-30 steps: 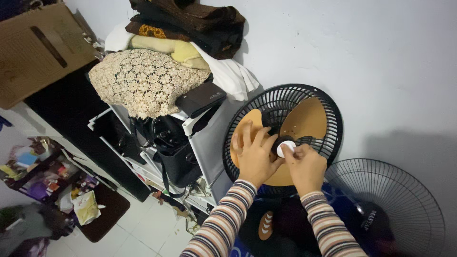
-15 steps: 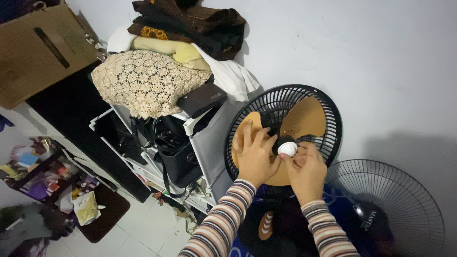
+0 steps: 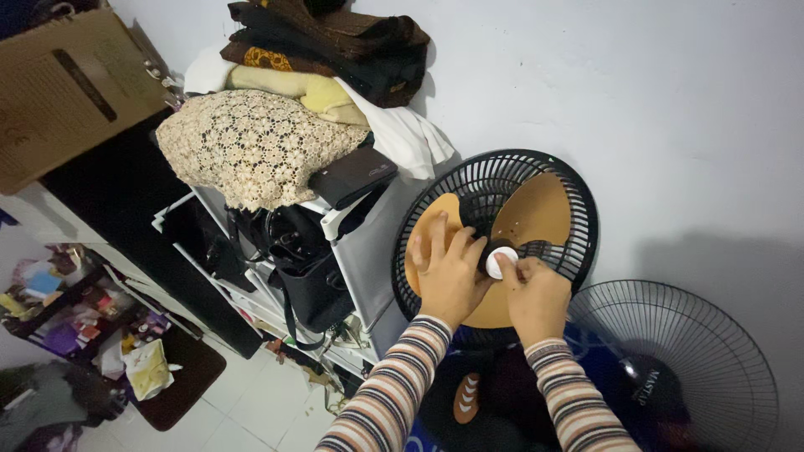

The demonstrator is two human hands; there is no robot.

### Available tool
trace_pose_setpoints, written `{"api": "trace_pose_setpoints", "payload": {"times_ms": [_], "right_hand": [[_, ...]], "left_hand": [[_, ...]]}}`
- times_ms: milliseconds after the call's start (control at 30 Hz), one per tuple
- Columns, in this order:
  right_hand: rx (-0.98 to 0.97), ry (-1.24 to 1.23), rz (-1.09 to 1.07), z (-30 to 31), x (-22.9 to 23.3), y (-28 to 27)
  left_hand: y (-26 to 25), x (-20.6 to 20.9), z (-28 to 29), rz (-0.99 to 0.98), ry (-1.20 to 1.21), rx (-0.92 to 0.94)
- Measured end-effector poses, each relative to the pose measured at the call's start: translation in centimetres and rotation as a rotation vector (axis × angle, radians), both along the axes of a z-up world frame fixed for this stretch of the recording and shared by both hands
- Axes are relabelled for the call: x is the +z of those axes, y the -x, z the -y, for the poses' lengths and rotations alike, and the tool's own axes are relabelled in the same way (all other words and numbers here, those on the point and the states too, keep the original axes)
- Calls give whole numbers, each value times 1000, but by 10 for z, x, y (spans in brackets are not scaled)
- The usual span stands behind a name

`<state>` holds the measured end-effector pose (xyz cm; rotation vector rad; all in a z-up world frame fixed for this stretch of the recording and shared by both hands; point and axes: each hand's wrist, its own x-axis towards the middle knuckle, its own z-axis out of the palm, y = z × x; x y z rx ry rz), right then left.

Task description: The person assembles a table fan by attaching the front grille, inserting the fan blades, securing them with a nut, and attaching the rear grille. The person then repositions the assembled fan on the floor.

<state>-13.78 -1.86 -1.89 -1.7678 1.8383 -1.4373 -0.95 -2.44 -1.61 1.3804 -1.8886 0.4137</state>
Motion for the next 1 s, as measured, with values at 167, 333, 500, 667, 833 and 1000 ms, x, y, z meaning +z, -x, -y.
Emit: {"api": "trace_pose_setpoints", "payload": {"times_ms": [167, 333, 500, 667, 833, 1000], "right_hand": [[96, 39, 169, -4, 4, 0], [114, 57, 121, -7, 6, -2], [-58, -94, -93, 1, 5, -3], [-26, -35, 45, -3, 7, -3], [124, -14, 301, -8, 6, -5], [109, 18, 238, -8, 3, -1]], "left_hand": [[1, -2, 2, 39, 15, 24], [2, -3, 3, 48, 2, 44], [3, -4, 3, 13, -8, 24], [2, -2, 3, -4, -46, 8], [1, -3, 6, 49, -23, 18], [2, -3, 5, 38, -19, 20]]}}
